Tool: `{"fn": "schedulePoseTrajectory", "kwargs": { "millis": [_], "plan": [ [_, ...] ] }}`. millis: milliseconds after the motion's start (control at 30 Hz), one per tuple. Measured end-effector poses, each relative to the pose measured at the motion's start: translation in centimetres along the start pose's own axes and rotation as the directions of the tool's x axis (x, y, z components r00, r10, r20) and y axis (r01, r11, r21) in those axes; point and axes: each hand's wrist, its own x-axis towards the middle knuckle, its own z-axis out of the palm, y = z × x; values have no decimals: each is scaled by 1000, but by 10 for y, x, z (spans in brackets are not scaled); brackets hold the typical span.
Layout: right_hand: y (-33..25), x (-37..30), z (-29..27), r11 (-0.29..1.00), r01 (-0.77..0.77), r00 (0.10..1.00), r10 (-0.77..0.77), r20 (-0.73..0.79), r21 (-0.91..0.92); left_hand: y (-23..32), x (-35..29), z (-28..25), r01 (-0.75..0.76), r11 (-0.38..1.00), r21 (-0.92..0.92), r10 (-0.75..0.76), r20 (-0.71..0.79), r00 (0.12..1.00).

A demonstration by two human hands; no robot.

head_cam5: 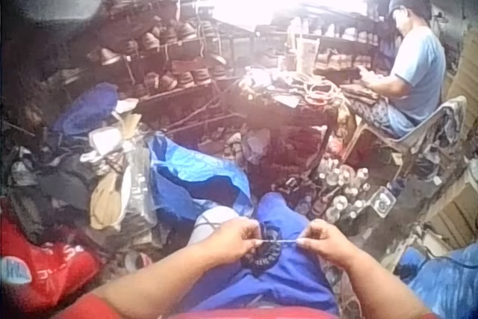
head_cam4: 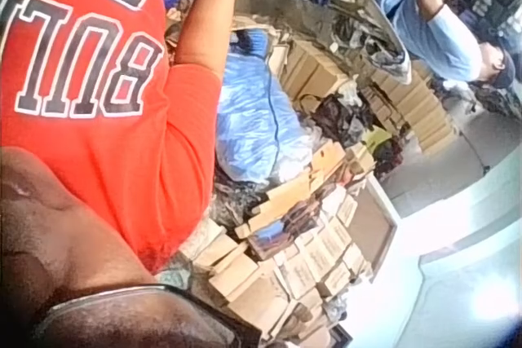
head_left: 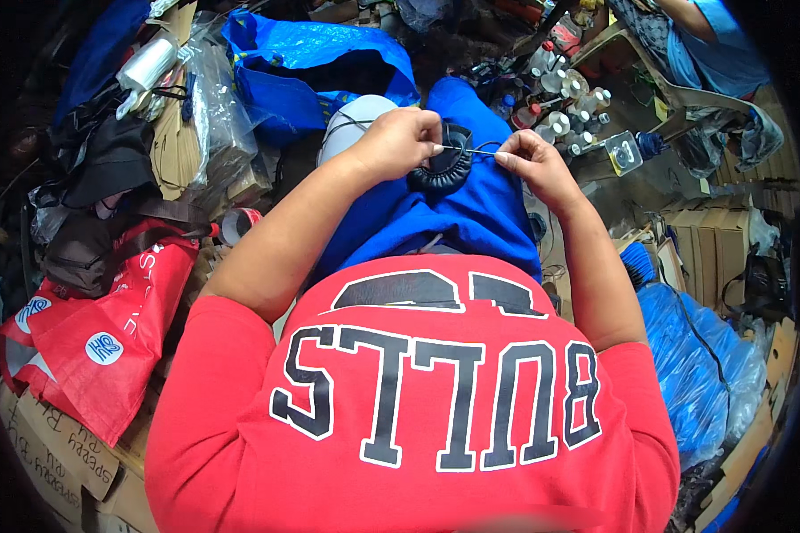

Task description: Hand-stitching or threading a leather shoe component in a workshop setting.

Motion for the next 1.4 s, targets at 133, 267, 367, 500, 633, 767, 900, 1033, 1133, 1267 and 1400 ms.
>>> {"fn": "schedulePoseTrajectory", "kwargs": {
  "millis": [133,267,367,500,633,767,900,1033,1133,1267,1400],
  "plan": [
    [4,-17,0,980,81,994,-92,-50,-181,17,-1,6,-91,971,220,94,-4,996],
    [25,-35,-13,997,-53,998,55,-41,56,14,6,9,-163,930,331,157,45,987],
    [15,-36,-6,976,-56,990,81,-114,212,13,9,8,-181,924,336,174,50,983],
    [11,-35,-10,991,-30,999,25,-40,-131,13,6,9,-158,939,305,149,51,988],
    [-40,-45,-23,997,51,999,-51,6,-63,12,4,8,-193,943,269,179,76,981],
    [-25,12,-42,739,220,939,-337,-67,-637,14,9,8,-216,937,274,179,153,972],
    [-29,18,-37,756,151,942,-304,-138,-637,14,6,2,-193,932,306,172,95,981],
    [-71,1,-7,353,417,885,-369,285,-837,6,5,5,-232,924,305,210,105,972],
    [-70,9,17,265,441,891,-248,381,-857,4,6,4,-282,908,310,260,111,959],
    [-64,14,19,315,440,896,-216,388,-841,4,3,-2,-280,895,348,239,154,959],
    [-37,9,-2,385,448,890,-283,358,-807,-9,-22,-26,-328,834,443,303,127,944]
  ]
}}
